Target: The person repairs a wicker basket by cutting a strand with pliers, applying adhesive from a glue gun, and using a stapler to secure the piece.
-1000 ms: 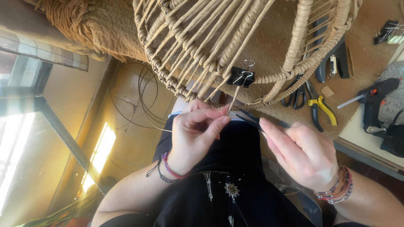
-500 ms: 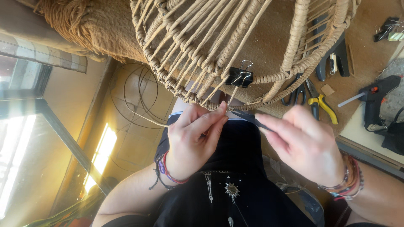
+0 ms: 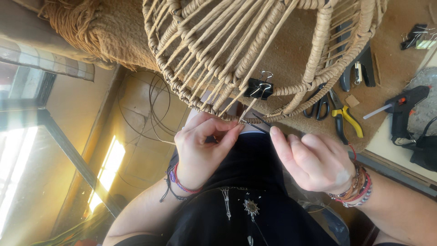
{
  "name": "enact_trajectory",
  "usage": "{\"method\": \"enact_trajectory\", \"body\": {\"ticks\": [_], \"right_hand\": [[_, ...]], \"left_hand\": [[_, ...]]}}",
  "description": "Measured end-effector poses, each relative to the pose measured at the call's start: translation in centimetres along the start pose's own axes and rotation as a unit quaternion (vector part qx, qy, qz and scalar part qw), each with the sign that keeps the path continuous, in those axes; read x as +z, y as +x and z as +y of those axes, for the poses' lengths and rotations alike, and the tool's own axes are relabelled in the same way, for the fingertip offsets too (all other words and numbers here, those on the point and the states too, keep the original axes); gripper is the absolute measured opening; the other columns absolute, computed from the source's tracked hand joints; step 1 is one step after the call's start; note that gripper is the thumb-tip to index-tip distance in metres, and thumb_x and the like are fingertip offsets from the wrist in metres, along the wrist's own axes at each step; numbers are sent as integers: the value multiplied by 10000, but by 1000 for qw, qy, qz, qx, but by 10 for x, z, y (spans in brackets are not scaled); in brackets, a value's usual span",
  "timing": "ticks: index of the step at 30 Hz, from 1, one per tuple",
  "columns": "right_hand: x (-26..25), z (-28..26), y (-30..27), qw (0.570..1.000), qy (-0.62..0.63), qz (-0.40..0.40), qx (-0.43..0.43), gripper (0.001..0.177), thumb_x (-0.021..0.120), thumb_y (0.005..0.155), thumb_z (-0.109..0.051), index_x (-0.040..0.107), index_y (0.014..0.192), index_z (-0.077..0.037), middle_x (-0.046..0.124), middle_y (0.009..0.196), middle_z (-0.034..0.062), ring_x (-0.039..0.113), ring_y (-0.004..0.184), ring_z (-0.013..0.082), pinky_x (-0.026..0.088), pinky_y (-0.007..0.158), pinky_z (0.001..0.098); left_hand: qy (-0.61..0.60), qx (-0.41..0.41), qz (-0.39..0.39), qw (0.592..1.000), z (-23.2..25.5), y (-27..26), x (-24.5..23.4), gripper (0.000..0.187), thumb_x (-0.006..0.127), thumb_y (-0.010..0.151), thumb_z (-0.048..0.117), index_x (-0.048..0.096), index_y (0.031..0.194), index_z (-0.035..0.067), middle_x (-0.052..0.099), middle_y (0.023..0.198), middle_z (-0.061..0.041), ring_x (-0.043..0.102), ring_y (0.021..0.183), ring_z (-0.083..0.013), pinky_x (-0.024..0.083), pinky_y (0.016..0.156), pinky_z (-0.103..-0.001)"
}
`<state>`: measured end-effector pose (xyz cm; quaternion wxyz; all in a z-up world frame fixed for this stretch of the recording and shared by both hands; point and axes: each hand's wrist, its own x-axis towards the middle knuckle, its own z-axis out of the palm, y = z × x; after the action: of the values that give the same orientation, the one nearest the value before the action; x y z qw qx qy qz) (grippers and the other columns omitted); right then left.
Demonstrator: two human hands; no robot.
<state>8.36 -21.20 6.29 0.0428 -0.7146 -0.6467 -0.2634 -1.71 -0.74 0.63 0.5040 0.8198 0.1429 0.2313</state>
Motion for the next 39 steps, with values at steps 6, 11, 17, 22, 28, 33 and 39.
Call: {"method": "enact_trajectory", "body": {"ticks": [6, 11, 17, 22, 28, 33, 39], "right_hand": [[10, -7, -36, 955, 195, -76, 209, 316, 801, 963, -69, 736, 1271, -87, 515, 833, 61, 502, 654, 167, 530, 607, 317], [29, 1, -56, 930, 227, -155, 244, 372, 771, 919, -132, 690, 1282, -151, 481, 710, 13, 443, 550, 163, 383, 508, 308], [16, 7, -3, 988, 129, 60, 66, 294, 620, 918, 160, 810, 1104, 35, 521, 794, 76, 499, 549, 123, 536, 502, 249], [8, -1, -28, 969, 169, 65, 170, 239, 654, 930, 122, 820, 1069, 22, 437, 718, 32, 508, 504, 124, 509, 477, 262], [10, 2, -127, 955, 14, 96, 281, 180, 804, 925, -90, 882, 1084, -121, 575, 871, 20, 550, 598, 96, 582, 606, 260], [40, 19, -202, 897, -12, -91, 433, 300, 658, 1085, -161, 668, 1368, -64, 563, 1011, 88, 610, 748, 196, 553, 682, 320], [95, 33, -209, 877, -17, -194, 440, 727, 502, 843, 185, 423, 1548, 25, 485, 1138, 188, 585, 941, 346, 592, 752, 437]], "left_hand": [[-34, 79, 20, 996, -6, -3, 8, 95, 821, 895, 96, 731, 863, 95, 680, 850, -7, 605, 660, -92, 507, 618, -207], [-24, 115, 23, 993, -7, -1, 7, 112, 801, 911, 77, 705, 853, 86, 641, 830, -13, 593, 661, -121, 493, 618, -232], [-83, 58, 0, 995, -14, 7, 6, 62, 843, 823, 133, 782, 814, 127, 689, 717, -23, 658, 547, -168, 563, 529, -273], [-118, 31, -22, 992, -7, 11, 9, 53, 840, 819, 138, 791, 817, 119, 684, 692, -55, 666, 561, -219, 562, 571, -314], [-54, 27, -39, 997, -1, 8, 13, 52, 853, 828, 104, 803, 837, 94, 673, 679, -104, 653, 564, -283, 540, 591, -356], [34, -14, -52, 998, -1, -5, 17, 113, 823, 908, 166, 745, 972, 115, 746, 736, 13, 724, 673, -61, 543, 690, -183], [-59, -91, -76, 991, 7, -10, 25, 113, 747, 932, 98, 709, 972, 0, 774, 801, -92, 755, 657, -133, 618, 659, -213]]}}
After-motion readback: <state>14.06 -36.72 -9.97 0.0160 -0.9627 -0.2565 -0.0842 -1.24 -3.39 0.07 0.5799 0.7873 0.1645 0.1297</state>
